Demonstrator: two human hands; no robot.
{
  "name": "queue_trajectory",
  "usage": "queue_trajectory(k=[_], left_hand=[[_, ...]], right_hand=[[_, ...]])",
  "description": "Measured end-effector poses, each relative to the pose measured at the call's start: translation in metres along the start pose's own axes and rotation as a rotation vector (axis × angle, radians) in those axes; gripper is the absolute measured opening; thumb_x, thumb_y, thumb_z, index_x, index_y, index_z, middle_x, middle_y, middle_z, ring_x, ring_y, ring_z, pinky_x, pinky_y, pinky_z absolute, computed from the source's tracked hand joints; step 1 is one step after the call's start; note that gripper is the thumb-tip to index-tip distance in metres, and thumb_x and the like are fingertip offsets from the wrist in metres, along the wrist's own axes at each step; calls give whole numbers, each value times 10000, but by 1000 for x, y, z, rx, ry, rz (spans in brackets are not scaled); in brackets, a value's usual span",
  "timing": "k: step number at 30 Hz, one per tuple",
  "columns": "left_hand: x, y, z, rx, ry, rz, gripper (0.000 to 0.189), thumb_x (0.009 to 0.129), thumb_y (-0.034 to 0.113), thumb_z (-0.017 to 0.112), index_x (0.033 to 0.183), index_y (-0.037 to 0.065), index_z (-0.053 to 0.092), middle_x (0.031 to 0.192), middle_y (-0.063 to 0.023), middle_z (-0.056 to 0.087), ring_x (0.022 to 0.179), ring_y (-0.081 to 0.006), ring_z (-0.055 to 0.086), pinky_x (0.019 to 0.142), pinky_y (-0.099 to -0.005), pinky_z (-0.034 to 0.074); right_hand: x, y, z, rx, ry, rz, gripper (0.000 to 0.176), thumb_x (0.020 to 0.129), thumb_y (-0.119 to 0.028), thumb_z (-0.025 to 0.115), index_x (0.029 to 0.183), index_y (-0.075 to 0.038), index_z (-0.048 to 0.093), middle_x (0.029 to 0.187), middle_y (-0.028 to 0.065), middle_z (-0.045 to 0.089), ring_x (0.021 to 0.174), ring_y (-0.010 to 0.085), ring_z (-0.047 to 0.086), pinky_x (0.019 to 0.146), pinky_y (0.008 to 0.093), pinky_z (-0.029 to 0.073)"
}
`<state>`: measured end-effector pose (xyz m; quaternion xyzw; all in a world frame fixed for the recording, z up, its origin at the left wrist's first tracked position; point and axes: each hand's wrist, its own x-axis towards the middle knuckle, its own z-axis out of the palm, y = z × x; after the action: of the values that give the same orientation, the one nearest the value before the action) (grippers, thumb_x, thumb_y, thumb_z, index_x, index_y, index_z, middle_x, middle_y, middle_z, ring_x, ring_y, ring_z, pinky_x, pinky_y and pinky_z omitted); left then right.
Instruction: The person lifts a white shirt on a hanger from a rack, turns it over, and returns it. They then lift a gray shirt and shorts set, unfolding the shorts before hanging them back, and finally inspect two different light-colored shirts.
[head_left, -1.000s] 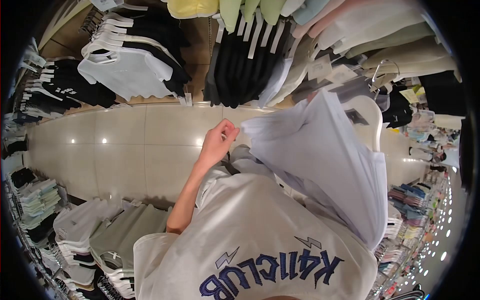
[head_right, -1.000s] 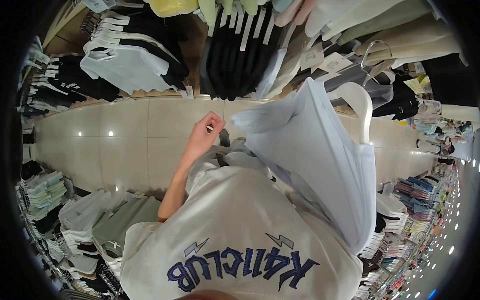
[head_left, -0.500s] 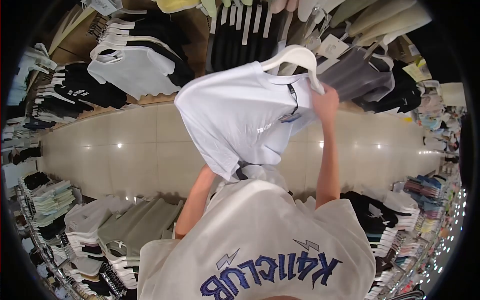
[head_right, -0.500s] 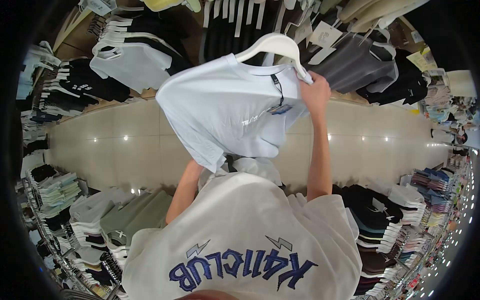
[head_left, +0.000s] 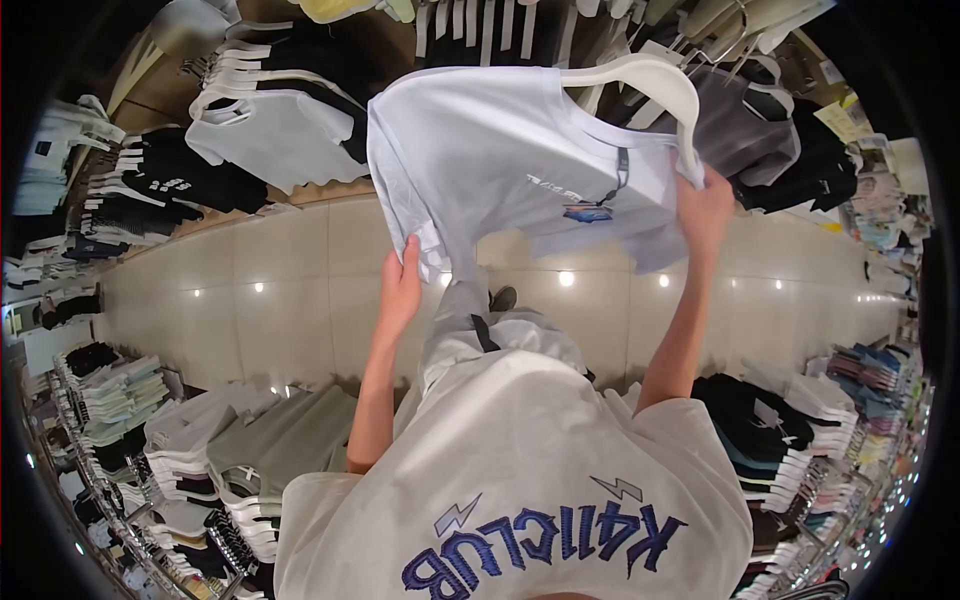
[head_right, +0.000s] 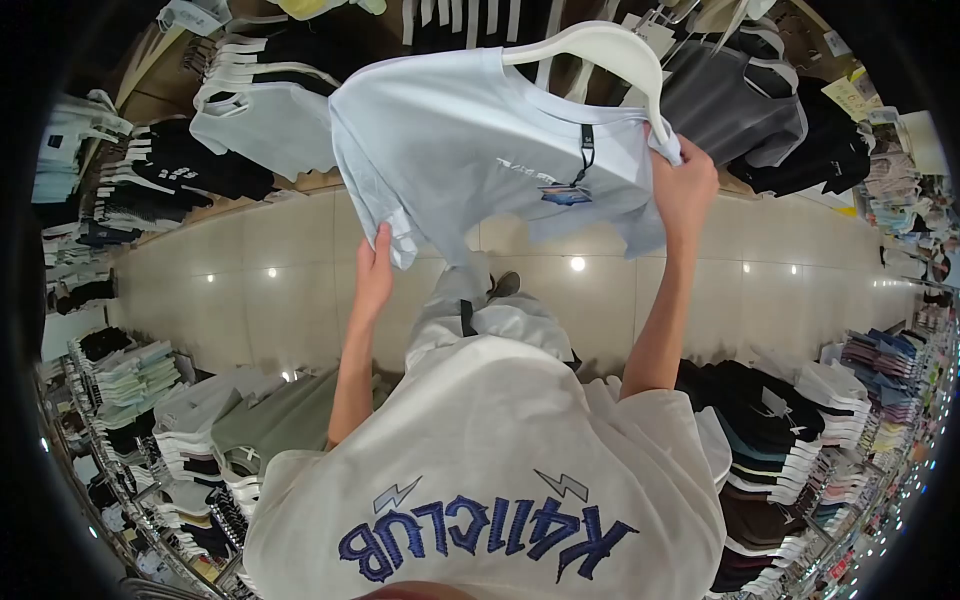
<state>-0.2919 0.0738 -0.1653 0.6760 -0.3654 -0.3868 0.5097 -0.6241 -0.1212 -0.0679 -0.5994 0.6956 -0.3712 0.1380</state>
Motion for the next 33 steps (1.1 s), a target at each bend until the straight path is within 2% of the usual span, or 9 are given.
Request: queue_trajectory(k=[8, 12, 15, 18, 20, 21, 23, 29, 33], left_hand=[[18, 0, -6, 14, 212, 87, 385, 1023, 289, 458, 1047, -64, 611, 821, -17, 597, 768, -95, 486, 718, -248, 418], [27, 10, -15, 66, 59, -20, 383, 1021, 291, 471, 1108, -55, 610, 869, -18, 628, 801, -92, 508, 742, -254, 429], [34, 13, -7, -157, 10, -10, 405, 1014, 292, 494, 1223, -50, 558, 1074, -64, 635, 982, -110, 540, 876, -260, 425], [36, 12, -2, -438, 133, -272, 438, 1005, 275, 522, 1298, -48, 484, 1272, -98, 553, 1171, -139, 493, 1007, -276, 369], [38, 18, -2, -837, -63, -235, 503, 995, 221, 531, 1395, -47, 385, 1400, -126, 462, 1298, -172, 420, 1078, -288, 305], [35, 27, 2, -834, -67, -234, 503, 995, 221, 531, 1395, -47, 385, 1400, -126, 462, 1298, -172, 420, 1078, -288, 305], [26, 45, 12, 57, -38, 167, 520, 993, 188, 516, 1424, -51, 351, 1390, -146, 476, 1269, -185, 452, 1060, -301, 329], [54, -15, -19, 43, 144, 165, 429, 992, 275, 518, 1244, -72, 509, 1170, -152, 591, 1112, -185, 541, 1005, -304, 375], [42, 29, -25, 110, 218, -129, 549, 1014, 349, 471, 1340, -91, 438, 1352, -161, 512, 1272, -232, 475, 1086, -331, 332]], right_hand=[[7, 4, -36, -141, 208, -112, 268, 779, -277, 725, 772, -39, 602, 614, 133, 501, 585, 306, 379, 575, 356, 395], [6, 4, -43, -107, 220, -82, 248, 780, -254, 714, 776, -36, 594, 610, 128, 486, 593, 290, 357, 576, 347, 392], [1, 0, -50, -80, 200, -56, 226, 778, -231, 698, 776, -33, 590, 617, 122, 484, 598, 267, 348, 580, 335, 391], [-5, -5, -55, -55, 223, -56, 201, 771, -204, 682, 782, -27, 589, 628, 118, 494, 596, 250, 355, 582, 332, 389], [-6, -7, -56, -52, 209, -63, 194, 766, -193, 675, 789, -22, 585, 631, 116, 493, 592, 242, 357, 581, 329, 386], [-6, -7, -57, -50, 211, -58, 194, 766, -193, 675, 789, -22, 585, 631, 116, 493, 592, 242, 357, 581, 329, 386], [-8, -7, -56, -52, 190, -60, 193, 766, -184, 674, 794, -18, 580, 627, 116, 484, 594, 247, 353, 580, 324, 386], [-9, 1, -58, -56, 228, -41, 179, 767, -166, 673, 804, -20, 578, 649, 121, 493, 611, 254, 353, 598, 316, 401], [-14, -2, -61, -132, 252, -8, 169, 770, -172, 672, 810, -31, 590, 666, 129, 522, 607, 273, 394, 610, 328, 417]])
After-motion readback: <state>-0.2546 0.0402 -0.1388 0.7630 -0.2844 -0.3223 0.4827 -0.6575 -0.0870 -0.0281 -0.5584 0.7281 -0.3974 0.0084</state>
